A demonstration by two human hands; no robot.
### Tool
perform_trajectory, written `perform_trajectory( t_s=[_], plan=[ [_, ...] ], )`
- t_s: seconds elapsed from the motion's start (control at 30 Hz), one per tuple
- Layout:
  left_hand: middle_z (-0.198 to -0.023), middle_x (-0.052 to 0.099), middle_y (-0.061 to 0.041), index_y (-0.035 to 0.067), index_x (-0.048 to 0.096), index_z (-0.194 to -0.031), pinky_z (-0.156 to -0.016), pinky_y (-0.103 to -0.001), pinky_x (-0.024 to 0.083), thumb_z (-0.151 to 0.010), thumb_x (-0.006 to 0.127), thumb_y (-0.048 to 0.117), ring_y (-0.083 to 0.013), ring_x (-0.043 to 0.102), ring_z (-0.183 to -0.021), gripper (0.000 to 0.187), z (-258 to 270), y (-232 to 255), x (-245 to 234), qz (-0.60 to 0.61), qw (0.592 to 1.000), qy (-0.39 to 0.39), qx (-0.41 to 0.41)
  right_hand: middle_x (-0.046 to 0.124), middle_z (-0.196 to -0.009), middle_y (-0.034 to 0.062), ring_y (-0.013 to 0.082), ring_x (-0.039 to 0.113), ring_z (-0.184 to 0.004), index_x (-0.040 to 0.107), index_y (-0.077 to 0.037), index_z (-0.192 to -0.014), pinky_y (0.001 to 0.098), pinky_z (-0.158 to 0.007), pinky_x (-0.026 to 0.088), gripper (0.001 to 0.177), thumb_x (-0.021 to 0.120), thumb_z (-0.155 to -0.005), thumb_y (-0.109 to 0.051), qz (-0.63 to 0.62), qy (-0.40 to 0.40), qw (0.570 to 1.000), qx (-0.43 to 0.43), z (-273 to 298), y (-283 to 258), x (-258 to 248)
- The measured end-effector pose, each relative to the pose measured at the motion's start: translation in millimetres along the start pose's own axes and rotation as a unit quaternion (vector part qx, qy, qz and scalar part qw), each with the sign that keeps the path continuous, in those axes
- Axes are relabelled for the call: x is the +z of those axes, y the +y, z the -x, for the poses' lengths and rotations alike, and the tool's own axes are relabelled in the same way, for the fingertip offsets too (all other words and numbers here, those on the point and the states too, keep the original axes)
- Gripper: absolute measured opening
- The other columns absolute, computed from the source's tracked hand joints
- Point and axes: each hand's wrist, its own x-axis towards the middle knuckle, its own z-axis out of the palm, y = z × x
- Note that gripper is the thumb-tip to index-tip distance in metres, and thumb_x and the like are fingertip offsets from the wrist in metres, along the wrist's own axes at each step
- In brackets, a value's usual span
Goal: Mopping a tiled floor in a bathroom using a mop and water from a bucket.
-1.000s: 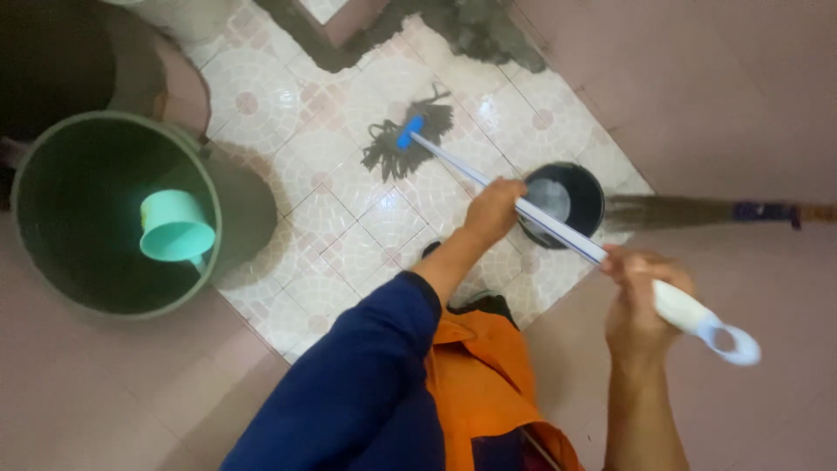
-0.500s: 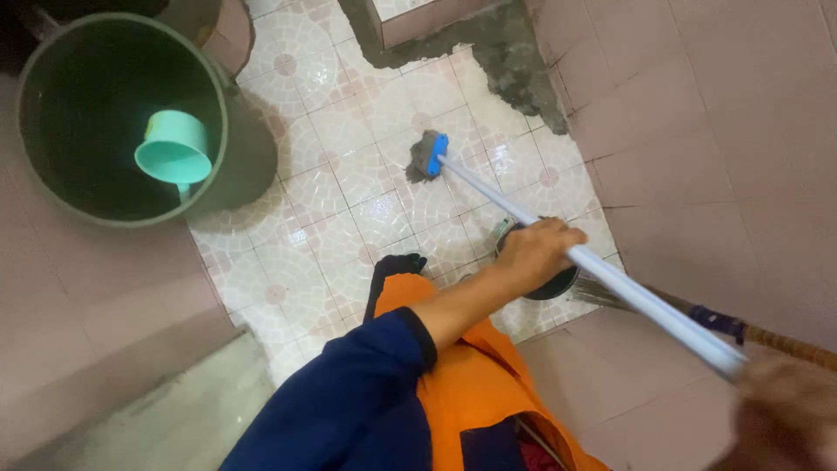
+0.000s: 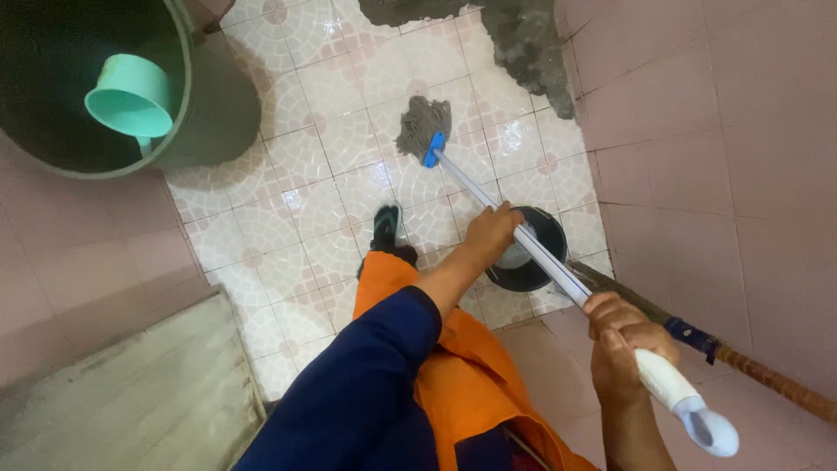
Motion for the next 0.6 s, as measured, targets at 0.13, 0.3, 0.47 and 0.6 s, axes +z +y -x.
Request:
perform_trajectory(
  t_s=[0.13,0.3,0.47,0.6],
  plan=[
    [-0.14,0.058,-0.028,0.015,0.064,-0.108,-0.102,-0.053,0.052,-0.082,0.071,0.004,-0.0526,0.062,-0.115,0.029,-33,-33,1,-0.023,0.998,0.048,0.016,0.058,-0.073,0.0029,0.0141,0.055,-0.063,0.052,-0.013,-0.088,0.0421,-0.079,0.054,0.017,0.065,-0.098,-0.01,0.009,-0.014,1.0,-0.026,-23,19,18],
    [-0.144,0.056,-0.027,0.016,0.064,-0.105,-0.102,-0.051,0.053,-0.079,0.073,0.008,-0.051,0.061,-0.118,0.028,-115,-78,-29,-0.025,0.999,0.039,0.005,0.064,-0.081,0.0089,0.0193,0.062,-0.068,0.056,-0.008,-0.091,0.0459,-0.083,0.057,0.017,0.066,-0.101,-0.018,-0.029,-0.011,0.998,-0.056,-70,94,19],
    [-0.113,0.065,-0.017,0.011,0.064,-0.102,-0.092,-0.052,0.052,-0.074,0.079,0.011,-0.045,0.06,-0.112,0.032,-194,-88,-83,-0.068,0.996,0.057,-0.022,0.065,-0.089,0.0054,0.021,0.064,-0.087,0.057,-0.013,-0.096,0.046,-0.099,0.054,0.015,0.069,-0.104,-0.016,-0.048,0.04,0.998,0.02,-163,107,39],
    [-0.106,0.066,-0.014,0.012,0.066,-0.097,-0.092,-0.05,0.054,-0.073,0.081,0.014,-0.0434,0.06,-0.109,0.029,-206,-94,-96,-0.082,0.991,0.107,-0.011,0.057,-0.077,0.0074,0.0212,0.06,-0.079,0.057,-0.008,-0.096,0.0422,-0.086,0.051,0.021,0.068,-0.113,-0.013,-0.109,0.018,0.994,0.009,-205,108,16]
  ],
)
